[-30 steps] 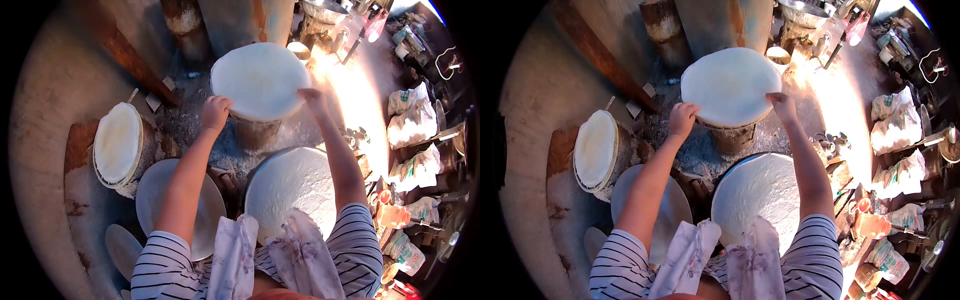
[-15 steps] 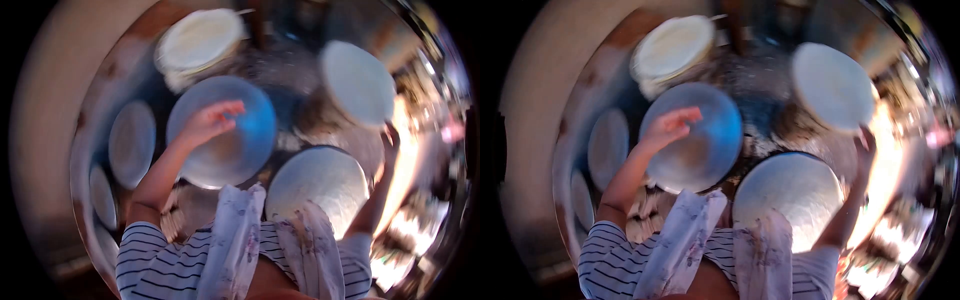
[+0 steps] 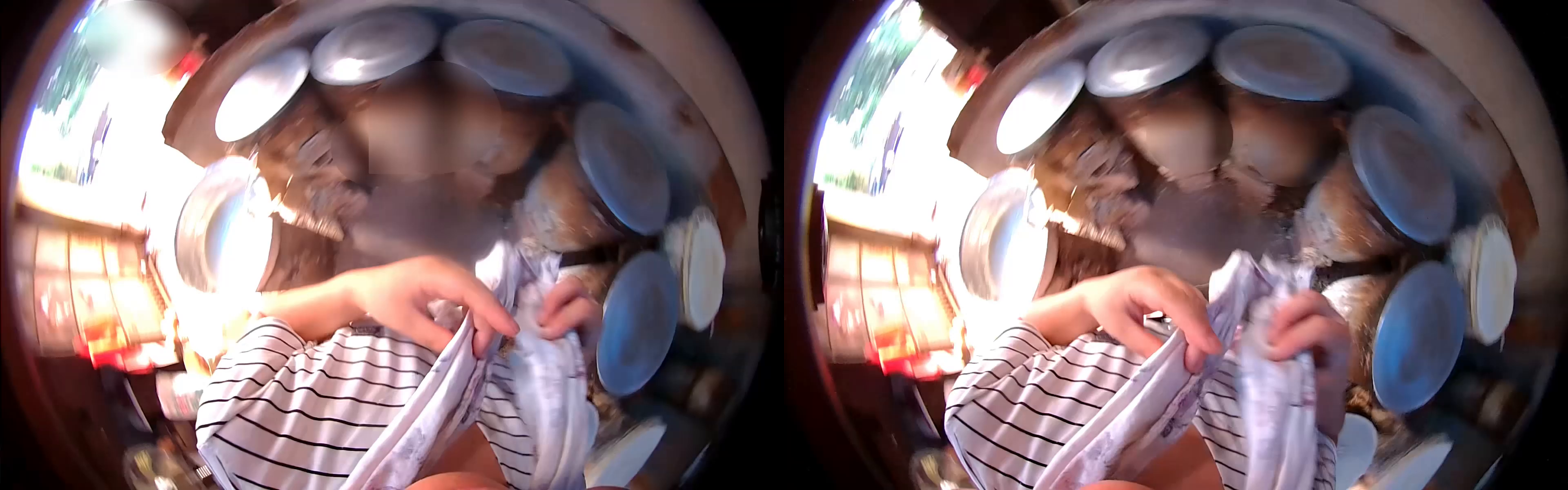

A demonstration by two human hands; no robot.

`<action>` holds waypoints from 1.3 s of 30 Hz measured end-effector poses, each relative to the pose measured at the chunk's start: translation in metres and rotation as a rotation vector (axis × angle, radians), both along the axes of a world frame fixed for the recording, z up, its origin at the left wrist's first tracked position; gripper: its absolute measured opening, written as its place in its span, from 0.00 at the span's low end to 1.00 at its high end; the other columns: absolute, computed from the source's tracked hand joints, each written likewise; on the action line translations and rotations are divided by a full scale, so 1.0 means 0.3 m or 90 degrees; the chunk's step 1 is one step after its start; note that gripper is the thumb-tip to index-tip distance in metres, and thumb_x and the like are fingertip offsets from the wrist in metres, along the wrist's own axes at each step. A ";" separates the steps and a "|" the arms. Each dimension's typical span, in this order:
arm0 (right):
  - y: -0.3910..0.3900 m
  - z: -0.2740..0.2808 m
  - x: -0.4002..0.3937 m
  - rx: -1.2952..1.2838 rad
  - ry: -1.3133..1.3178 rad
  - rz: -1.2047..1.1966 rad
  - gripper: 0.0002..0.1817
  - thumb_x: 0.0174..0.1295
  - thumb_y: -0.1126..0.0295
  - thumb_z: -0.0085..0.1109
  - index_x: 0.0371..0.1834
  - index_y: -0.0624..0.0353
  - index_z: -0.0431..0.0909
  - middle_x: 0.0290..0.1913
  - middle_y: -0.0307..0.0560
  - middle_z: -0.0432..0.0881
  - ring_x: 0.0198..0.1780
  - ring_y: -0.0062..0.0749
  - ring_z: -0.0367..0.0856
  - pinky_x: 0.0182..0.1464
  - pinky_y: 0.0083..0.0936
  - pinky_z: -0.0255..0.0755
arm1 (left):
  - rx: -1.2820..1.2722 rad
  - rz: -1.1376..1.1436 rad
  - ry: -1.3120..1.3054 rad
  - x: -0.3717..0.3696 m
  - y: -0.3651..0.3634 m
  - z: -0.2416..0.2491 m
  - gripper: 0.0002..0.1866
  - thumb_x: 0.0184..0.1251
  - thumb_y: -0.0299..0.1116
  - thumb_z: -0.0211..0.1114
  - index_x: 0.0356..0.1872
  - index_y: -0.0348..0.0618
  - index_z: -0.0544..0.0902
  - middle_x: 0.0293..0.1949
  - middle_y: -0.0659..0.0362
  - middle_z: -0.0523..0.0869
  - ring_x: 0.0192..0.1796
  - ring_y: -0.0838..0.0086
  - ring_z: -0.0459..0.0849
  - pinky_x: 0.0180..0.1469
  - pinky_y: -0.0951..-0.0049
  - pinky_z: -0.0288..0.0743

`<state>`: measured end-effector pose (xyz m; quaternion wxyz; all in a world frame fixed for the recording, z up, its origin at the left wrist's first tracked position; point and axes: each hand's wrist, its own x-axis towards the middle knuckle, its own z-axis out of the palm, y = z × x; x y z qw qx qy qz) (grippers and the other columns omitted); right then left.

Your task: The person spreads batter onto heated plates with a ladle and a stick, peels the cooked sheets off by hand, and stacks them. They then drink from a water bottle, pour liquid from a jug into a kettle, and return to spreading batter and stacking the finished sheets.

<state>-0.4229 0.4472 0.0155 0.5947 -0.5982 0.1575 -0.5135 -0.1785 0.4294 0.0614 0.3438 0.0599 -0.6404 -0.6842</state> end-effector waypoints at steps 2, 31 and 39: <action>-0.154 0.016 0.288 -0.032 0.098 0.345 0.14 0.43 0.78 0.65 0.37 0.60 0.82 0.43 0.49 0.78 0.44 0.34 0.78 0.45 0.24 0.71 | 0.079 0.031 -0.008 0.237 0.055 -0.045 0.20 0.60 0.29 0.67 0.52 0.29 0.78 0.39 0.51 0.86 0.43 0.67 0.84 0.48 0.70 0.75; -0.549 -0.750 2.001 0.128 0.889 0.983 0.17 0.57 0.70 0.55 0.49 0.64 0.73 0.36 0.47 0.82 0.28 0.30 0.81 0.30 0.26 0.76 | 1.022 1.115 0.007 1.730 0.026 -1.049 0.37 0.50 0.19 0.58 0.62 0.53 0.53 0.23 0.56 0.71 0.16 0.73 0.70 0.16 0.71 0.67; -0.536 -0.609 2.096 -0.314 0.908 0.751 0.20 0.60 0.70 0.50 0.57 0.60 0.68 0.39 0.60 0.81 0.35 0.50 0.82 0.40 0.36 0.75 | 0.950 1.214 -0.169 1.816 0.507 -0.859 0.37 0.59 0.23 0.53 0.71 0.55 0.52 0.27 0.60 0.71 0.17 0.80 0.66 0.15 0.77 0.61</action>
